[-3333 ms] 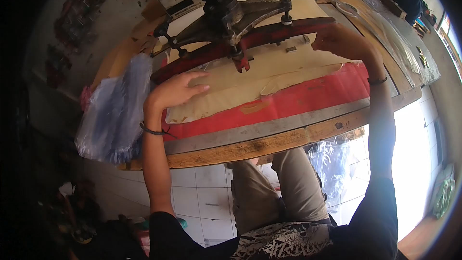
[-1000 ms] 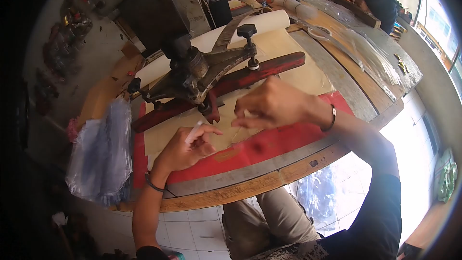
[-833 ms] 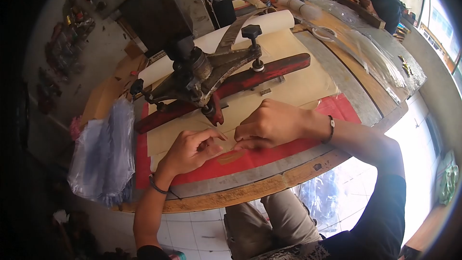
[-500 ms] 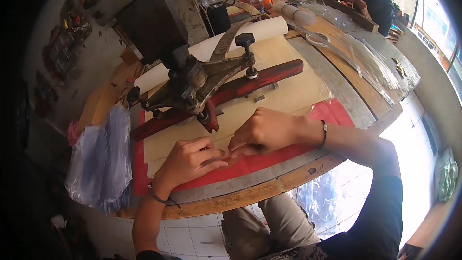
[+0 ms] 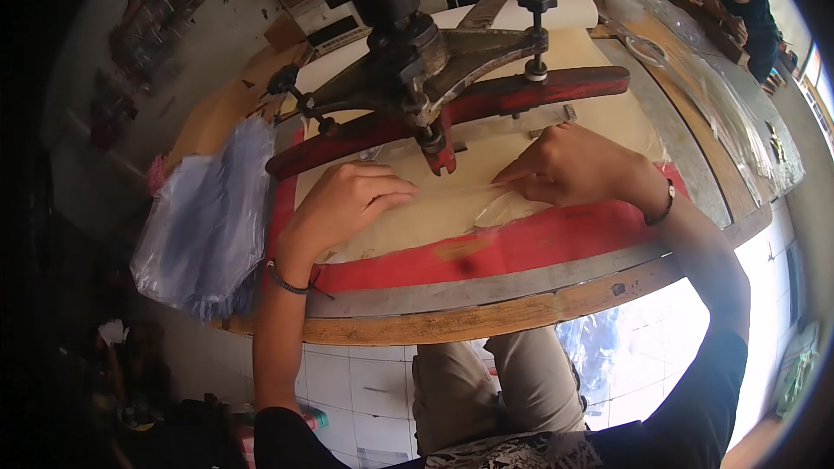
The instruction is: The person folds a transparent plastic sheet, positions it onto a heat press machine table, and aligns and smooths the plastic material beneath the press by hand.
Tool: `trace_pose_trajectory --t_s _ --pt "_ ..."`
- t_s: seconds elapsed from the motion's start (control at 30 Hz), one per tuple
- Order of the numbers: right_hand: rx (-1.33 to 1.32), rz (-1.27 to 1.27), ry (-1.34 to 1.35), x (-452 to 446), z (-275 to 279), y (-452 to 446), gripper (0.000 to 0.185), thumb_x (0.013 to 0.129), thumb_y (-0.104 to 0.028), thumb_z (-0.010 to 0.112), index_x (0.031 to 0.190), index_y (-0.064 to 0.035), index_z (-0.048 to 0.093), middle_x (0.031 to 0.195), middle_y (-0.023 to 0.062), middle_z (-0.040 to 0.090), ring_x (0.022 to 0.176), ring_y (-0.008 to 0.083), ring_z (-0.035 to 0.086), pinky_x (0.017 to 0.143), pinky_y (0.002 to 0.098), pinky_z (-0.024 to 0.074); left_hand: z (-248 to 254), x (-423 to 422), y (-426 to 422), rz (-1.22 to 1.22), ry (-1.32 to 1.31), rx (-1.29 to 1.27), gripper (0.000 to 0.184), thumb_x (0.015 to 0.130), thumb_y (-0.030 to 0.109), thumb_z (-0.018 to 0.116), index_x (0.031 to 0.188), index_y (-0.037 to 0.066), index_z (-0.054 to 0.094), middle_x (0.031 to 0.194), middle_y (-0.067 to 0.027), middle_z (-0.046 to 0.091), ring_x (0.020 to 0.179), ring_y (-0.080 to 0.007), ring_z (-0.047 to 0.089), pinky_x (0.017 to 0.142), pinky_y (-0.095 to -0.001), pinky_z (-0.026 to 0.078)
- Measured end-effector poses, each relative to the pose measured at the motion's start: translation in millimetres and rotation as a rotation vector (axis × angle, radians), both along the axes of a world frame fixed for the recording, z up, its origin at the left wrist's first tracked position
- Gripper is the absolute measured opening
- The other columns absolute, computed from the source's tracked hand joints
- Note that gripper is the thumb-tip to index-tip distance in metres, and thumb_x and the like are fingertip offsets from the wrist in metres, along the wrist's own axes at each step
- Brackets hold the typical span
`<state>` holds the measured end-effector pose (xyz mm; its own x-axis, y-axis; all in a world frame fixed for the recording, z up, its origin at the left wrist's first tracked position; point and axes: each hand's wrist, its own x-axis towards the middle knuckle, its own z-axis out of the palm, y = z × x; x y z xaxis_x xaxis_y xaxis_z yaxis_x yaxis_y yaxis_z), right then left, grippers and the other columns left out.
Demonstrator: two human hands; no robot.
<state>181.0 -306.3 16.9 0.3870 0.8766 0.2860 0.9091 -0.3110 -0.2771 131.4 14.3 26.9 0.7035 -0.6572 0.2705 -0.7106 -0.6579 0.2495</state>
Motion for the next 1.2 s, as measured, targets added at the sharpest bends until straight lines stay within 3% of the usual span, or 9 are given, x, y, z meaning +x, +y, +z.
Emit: trace_pose_trajectory --t_s 0.23,0.43,0.63,0.93,1.03,1.2 --pt "-0.035 -0.089 -0.023 -5 17 -5 0.019 0.079 -0.010 0.072 0.097 -0.0114 0.076 0.076 0.0081 0.069 0.068 0.0223 0.064 0.061 0.0352 0.0501 12 -4 3 0.037 -0.163 0.032 0.011 0.079 0.013 0.073 0.089 0.008 0.075 0.085 -0.0079 0.061 0.075 -0.0272 0.064 0.071 -0.0380 0.053" --pt "-0.015 -0.029 -0.068 -1 20 -9 0.009 0.079 -0.017 0.077 0.086 -0.0134 0.078 0.074 0.0042 0.065 0.074 0.0219 0.062 0.064 0.0348 0.0489 4 -6 -3 0.032 -0.091 -0.034 0.013 0.078 0.007 0.074 0.090 0.010 0.077 0.083 -0.0060 0.059 0.070 -0.0235 0.064 0.062 -0.0358 0.051" --pt "-0.061 -0.101 -0.098 -1 23 -12 0.008 0.076 -0.017 0.078 0.082 -0.0119 0.077 0.070 0.0015 0.061 0.074 0.0197 0.061 0.062 0.0350 0.0475 -4 -4 -9 -0.003 -0.069 -0.126 0.009 0.079 0.001 0.070 0.088 0.002 0.071 0.091 -0.0087 0.061 0.076 -0.0271 0.067 0.066 -0.0361 0.054" --pt "-0.117 -0.254 -0.156 -8 21 -12 0.005 0.081 -0.017 0.073 0.083 -0.0124 0.073 0.073 -0.0010 0.066 0.074 0.0207 0.065 0.070 0.0349 0.0474 -24 5 -21 0.051 -0.224 -0.211 0.010 0.080 -0.002 0.066 0.089 0.001 0.069 0.094 -0.0090 0.064 0.078 -0.0286 0.068 0.067 -0.0366 0.056" --pt "-0.200 -0.306 -0.102 -12 21 -9 0.008 0.083 -0.021 0.072 0.084 -0.0129 0.073 0.078 0.0007 0.067 0.080 0.0206 0.064 0.073 0.0355 0.0489 -30 8 -19 0.055 -0.159 -0.127 0.012 0.078 -0.004 0.069 0.088 0.003 0.071 0.089 -0.0072 0.068 0.083 -0.0228 0.069 0.071 -0.0314 0.057" --pt "-0.193 -0.319 -0.088 -13 17 -11 0.012 0.085 -0.021 0.070 0.085 -0.0096 0.069 0.079 0.0045 0.067 0.076 0.0239 0.065 0.070 0.0371 0.0497 -34 11 -20 0.055 -0.149 -0.190 0.013 0.077 -0.005 0.070 0.087 0.003 0.071 0.089 -0.0075 0.069 0.084 -0.0222 0.070 0.073 -0.0311 0.058"
